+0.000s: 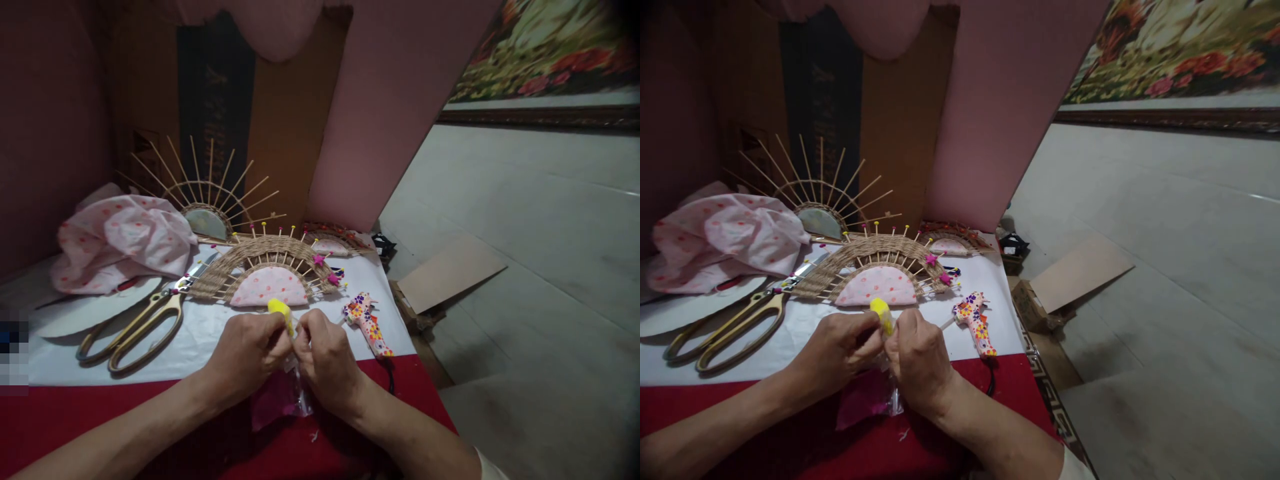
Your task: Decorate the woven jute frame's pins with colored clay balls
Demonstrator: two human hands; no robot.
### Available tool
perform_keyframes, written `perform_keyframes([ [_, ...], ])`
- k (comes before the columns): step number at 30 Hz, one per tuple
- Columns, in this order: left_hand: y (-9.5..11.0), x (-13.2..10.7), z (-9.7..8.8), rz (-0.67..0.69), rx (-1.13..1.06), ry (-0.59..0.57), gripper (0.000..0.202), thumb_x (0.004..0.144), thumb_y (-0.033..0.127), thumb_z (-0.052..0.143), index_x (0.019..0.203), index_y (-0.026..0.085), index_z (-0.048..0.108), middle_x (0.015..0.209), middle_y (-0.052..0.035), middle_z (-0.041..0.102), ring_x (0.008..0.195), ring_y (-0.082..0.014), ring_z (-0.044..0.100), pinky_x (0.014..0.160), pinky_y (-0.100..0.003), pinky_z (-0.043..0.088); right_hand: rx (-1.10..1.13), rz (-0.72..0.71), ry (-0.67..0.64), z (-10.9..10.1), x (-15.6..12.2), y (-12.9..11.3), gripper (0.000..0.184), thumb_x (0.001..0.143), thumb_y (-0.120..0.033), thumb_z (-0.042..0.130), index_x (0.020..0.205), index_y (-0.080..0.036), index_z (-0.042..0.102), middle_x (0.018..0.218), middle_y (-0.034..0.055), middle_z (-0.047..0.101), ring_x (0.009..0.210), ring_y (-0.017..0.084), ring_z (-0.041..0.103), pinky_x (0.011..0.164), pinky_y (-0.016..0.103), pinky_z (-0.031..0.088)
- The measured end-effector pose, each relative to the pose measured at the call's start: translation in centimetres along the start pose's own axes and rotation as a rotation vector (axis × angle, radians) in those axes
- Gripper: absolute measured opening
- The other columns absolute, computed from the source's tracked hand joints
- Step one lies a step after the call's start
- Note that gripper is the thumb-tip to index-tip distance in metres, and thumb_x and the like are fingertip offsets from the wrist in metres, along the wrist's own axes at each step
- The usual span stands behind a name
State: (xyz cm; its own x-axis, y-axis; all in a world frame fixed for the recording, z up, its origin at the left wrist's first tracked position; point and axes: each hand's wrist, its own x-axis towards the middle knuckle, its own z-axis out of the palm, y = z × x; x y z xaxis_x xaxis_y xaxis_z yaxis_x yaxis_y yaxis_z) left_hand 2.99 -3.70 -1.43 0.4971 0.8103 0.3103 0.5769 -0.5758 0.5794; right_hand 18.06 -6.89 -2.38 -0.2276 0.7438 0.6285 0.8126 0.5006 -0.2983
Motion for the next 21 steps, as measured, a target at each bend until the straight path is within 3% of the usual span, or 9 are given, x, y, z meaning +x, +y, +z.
perform_keyframes([
  [5,0.2,0.2,-0.7,0.006,-0.063,-0.007,0.025,0.08,0.018,0.041,0.056,0.017,0.046,0.049,0.0047,0.042,0.046,-0.0085,0.036,0.049,-0.023,0.023,0.118,0.089,0.083,-0.5,0.5,0.6,0.01,0.083,-0.011,0.048,0.076,-0.018,0.049,0.064,0.0001,0.056,0.053,0.012,0.054,0.053,0.023,0.04],
  [8,0.1,0.2,-1.1,-0.026,-0.106,0.014,0.029,0.082,0.022,0.042,0.054,0.017,0.045,0.049,0.0047,0.041,0.047,-0.0085,0.036,0.048,-0.022,0.023,0.218,0.002,0.107,-0.7,0.6,0.7,0.008,0.082,-0.01,0.05,0.081,-0.018,0.051,0.069,0.0009,0.058,0.057,0.012,0.055,0.056,0.023,0.044],
  [11,0.0,0.2,-1.2,-0.042,-0.129,0.065,0.034,0.086,0.026,0.041,0.053,0.017,0.044,0.048,0.005,0.039,0.046,-0.0086,0.035,0.047,-0.023,0.023,0.271,-0.099,0.062,-0.8,0.5,0.6,0.012,0.084,-0.01,0.048,0.09,-0.017,0.057,0.081,0.0059,0.062,0.073,0.016,0.06,0.065,0.026,0.049],
  [15,0.1,-0.1,-1.5,0.172,-0.085,0.074,0.032,0.086,0.018,0.04,0.054,0.017,0.042,0.049,0.0059,0.037,0.045,-0.0077,0.034,0.048,-0.023,0.025,0.272,-0.133,0.029,-1.0,0.6,0.7,0.032,0.085,-0.006,0.044,0.112,-0.014,0.059,0.092,0.0113,0.063,0.084,0.019,0.061,0.072,0.03,0.052],
  [17,0.0,-0.1,-2.0,0.245,-0.07,0.11,0.029,0.087,0.015,0.04,0.058,0.017,0.044,0.052,0.0055,0.04,0.047,-0.0082,0.036,0.049,-0.022,0.028,0.346,-0.107,0.037,-1.1,0.7,1.0,0.036,0.083,-0.006,0.045,0.114,-0.015,0.061,0.092,0.0108,0.064,0.084,0.018,0.062,0.073,0.031,0.053],
  [20,-0.4,0.2,-2.9,0.238,-0.068,0.285,0.006,0.084,0.021,0.054,0.08,0.017,0.054,0.073,-0.0009,0.056,0.068,-0.0139,0.052,0.065,-0.025,0.04,0.522,0.012,0.026,-1.2,1.0,1.2,0.038,0.079,-0.003,0.047,0.108,-0.02,0.066,0.085,0.0058,0.065,0.079,0.016,0.062,0.069,0.029,0.053],
  [21,-0.7,0.4,-3.1,0.252,-0.07,0.305,0.016,0.08,0.025,0.061,0.092,0.016,0.055,0.088,-0.0053,0.06,0.084,-0.0183,0.055,0.076,-0.03,0.043,0.582,0.059,0.012,-1.3,1.1,1.3,0.039,0.078,-0.002,0.047,0.105,-0.021,0.068,0.082,0.0041,0.064,0.074,0.014,0.061,0.065,0.027,0.053],
])
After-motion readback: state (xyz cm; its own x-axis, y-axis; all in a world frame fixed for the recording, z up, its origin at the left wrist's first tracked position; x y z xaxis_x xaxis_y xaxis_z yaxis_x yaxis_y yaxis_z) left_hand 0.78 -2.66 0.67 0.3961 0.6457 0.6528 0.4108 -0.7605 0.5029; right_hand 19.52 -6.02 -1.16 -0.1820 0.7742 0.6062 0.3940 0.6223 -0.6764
